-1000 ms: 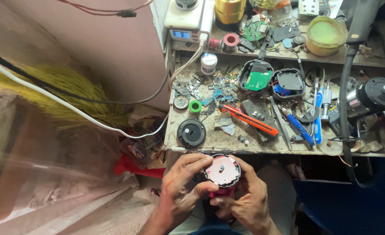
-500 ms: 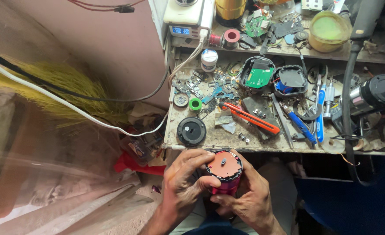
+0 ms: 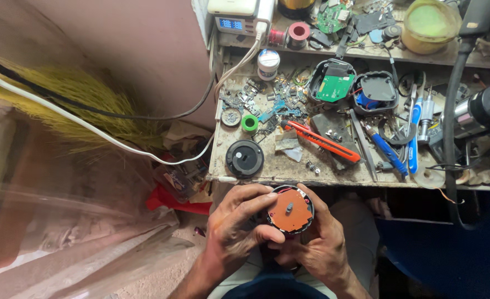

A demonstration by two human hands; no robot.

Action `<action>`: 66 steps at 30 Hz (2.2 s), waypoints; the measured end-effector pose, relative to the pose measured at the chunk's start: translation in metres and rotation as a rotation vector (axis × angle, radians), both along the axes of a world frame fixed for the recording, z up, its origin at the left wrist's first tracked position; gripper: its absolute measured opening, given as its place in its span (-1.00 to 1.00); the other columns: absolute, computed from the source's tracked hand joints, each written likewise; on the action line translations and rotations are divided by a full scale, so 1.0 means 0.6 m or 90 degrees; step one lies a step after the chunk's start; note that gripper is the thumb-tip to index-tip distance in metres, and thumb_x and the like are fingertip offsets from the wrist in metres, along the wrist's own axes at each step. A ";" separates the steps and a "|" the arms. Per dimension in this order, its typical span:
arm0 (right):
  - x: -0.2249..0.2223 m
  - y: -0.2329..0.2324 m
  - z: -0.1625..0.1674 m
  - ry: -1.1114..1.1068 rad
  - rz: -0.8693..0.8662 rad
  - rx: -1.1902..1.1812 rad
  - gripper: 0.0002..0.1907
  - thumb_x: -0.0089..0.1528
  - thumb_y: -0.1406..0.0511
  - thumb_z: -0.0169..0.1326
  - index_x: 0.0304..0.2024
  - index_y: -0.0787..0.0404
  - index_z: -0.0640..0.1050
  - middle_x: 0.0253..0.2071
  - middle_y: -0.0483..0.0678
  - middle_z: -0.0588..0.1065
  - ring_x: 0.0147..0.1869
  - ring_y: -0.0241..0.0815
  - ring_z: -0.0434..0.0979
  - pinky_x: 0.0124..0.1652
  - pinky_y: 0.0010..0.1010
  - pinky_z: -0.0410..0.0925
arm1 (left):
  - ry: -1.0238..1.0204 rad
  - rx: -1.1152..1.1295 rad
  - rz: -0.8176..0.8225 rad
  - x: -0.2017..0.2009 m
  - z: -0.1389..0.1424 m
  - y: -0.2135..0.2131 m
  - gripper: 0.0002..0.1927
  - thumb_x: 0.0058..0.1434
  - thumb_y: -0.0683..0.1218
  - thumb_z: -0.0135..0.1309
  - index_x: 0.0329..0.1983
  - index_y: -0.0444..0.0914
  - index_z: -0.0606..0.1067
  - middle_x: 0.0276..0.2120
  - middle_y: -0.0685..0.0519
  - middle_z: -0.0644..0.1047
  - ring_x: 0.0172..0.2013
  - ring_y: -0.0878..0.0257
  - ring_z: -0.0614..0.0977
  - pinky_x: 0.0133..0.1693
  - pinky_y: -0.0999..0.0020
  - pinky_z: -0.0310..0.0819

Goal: The person disassembles a small round speaker at a cluttered workbench, using a screwdriver to remove its back cover and then working on the internal components with tweezers and pliers, handling small parts one at a time on the bench.

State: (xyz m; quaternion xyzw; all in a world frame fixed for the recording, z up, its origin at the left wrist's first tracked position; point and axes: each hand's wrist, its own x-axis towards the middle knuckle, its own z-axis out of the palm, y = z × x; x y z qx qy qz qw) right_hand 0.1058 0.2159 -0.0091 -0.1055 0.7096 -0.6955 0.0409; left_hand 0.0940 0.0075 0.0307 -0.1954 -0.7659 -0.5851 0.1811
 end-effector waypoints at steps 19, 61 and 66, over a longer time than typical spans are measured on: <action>0.003 -0.008 0.014 -0.145 -0.012 -0.069 0.10 -0.13 0.54 0.44 0.41 0.24 0.21 0.05 0.14 0.57 -0.15 -0.15 0.69 -0.41 -0.36 0.66 | 0.001 0.025 0.003 -0.001 -0.011 0.003 -0.41 0.06 0.03 0.38 0.13 -0.26 0.52 0.02 -0.08 0.59 0.01 0.09 0.68 0.02 0.28 0.61; -0.028 -0.005 0.057 0.090 -0.041 0.078 -0.04 -0.03 0.39 0.45 0.35 0.31 0.25 0.09 0.09 0.56 0.12 -0.17 0.62 0.08 -0.35 0.51 | 0.018 -0.006 0.043 -0.021 0.014 -0.016 -0.36 0.08 0.03 0.39 0.20 -0.27 0.48 0.03 -0.08 0.58 -0.05 0.06 0.68 0.00 0.28 0.62; -0.078 -0.021 0.086 0.183 -0.109 0.182 -0.11 -0.02 0.30 0.46 0.29 0.27 0.31 0.03 0.04 0.60 0.08 -0.20 0.65 0.07 -0.38 0.50 | 0.082 -0.177 0.174 -0.058 0.026 -0.047 -0.46 0.17 -0.10 0.38 0.20 -0.21 0.48 0.12 -0.07 0.53 0.13 -0.01 0.60 0.14 0.17 0.55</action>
